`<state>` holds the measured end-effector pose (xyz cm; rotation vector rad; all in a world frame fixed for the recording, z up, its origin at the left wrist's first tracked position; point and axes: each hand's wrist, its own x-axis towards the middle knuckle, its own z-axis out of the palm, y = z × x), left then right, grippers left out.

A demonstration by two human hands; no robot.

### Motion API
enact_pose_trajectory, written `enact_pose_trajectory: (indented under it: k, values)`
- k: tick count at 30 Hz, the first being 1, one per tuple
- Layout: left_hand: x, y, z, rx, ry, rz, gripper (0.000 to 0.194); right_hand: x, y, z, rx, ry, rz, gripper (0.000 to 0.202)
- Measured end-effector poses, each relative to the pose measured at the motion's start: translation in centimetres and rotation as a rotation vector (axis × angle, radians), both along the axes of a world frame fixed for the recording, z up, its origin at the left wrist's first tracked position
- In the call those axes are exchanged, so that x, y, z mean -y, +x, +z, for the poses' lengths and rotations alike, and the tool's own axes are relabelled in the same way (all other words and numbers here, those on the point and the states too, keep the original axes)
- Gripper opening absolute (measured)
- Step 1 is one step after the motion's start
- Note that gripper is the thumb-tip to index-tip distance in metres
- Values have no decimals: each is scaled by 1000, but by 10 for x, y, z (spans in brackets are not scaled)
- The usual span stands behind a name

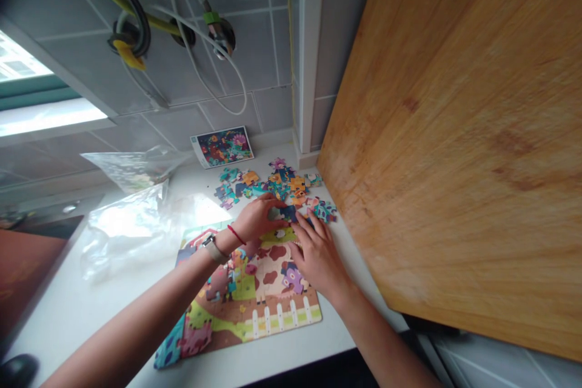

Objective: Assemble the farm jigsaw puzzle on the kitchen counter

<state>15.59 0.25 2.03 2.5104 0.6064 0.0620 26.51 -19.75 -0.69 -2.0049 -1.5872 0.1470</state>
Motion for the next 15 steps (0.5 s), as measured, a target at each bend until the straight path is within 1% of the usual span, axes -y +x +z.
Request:
enact_pose_trajectory:
  k: [6, 11, 13, 15]
  values:
    - [0, 1, 2, -12, 11, -21, 43, 0, 0, -2, -11, 8, -8, 38]
    - [0, 2, 1, -13, 24, -22, 41, 1, 0, -2, -35, 36, -11, 39]
    - [-1, 2, 1, -8, 28, -23, 42, 1, 0, -1, -37, 38, -5, 36]
    - [-2, 2, 0, -8, 30, -21, 43, 1, 1, 0, -47, 39, 0, 27]
